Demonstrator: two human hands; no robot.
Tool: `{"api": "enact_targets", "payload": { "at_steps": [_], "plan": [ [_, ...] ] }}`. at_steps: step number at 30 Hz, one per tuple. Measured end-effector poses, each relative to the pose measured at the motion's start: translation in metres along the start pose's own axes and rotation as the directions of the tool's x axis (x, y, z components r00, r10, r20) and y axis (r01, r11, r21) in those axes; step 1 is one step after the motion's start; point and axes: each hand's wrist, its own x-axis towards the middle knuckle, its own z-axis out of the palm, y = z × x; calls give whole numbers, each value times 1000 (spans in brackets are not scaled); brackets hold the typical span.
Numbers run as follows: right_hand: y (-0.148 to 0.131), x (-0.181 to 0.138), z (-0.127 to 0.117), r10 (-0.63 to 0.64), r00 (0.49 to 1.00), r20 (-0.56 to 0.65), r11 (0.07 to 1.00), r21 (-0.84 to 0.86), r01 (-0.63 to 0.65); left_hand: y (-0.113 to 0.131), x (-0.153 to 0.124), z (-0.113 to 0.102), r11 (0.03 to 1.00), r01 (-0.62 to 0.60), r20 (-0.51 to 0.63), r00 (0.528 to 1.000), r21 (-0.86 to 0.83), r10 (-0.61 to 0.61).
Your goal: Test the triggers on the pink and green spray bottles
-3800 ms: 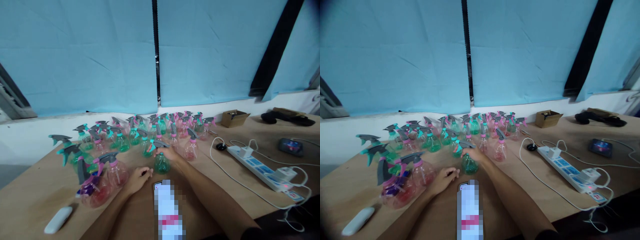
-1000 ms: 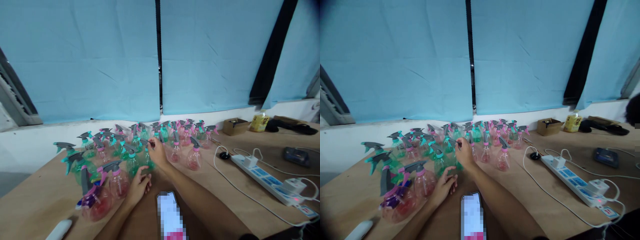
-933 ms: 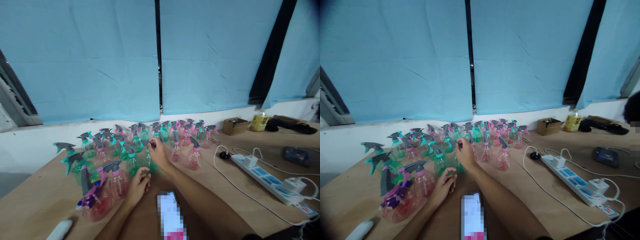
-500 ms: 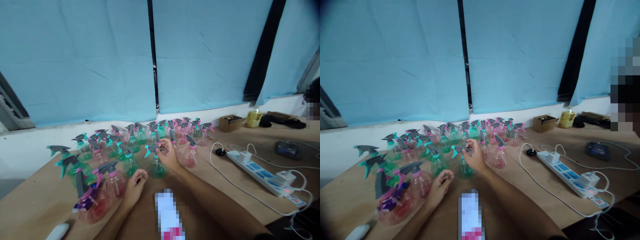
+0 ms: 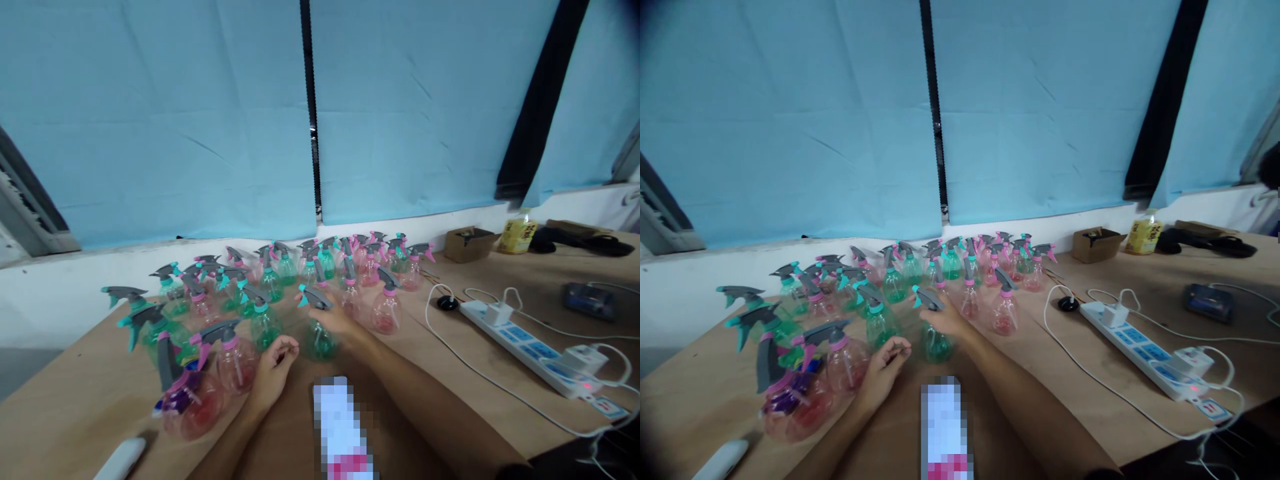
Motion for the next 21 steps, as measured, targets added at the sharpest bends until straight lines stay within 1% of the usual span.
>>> {"api": "enact_targets", "payload": {
  "at_steps": [3,5,8,10,14,17,21],
  "plan": [
    [-6,4,-2,36,990,137,989,136,-54,-3,1,-1,1000,0,0,1000,-2,0],
    [-8,3,-2,53,984,169,978,190,-85,-4,1,-1,1000,-2,11,1000,-4,2],
    [-8,-2,0,98,990,97,971,207,-116,-5,1,0,1000,-6,49,999,13,6],
    [-7,-6,1,99,994,46,973,206,-107,-6,1,0,999,-15,73,997,34,12],
    [-8,-8,-1,73,996,57,981,176,-82,-6,1,0,998,-18,86,996,59,13],
    [-10,-7,-2,81,994,71,986,141,-91,-6,2,0,998,-13,84,996,66,7],
    [-10,-7,-1,111,993,45,982,146,-117,-4,2,1,997,-17,88,996,75,10]
  ]
}}
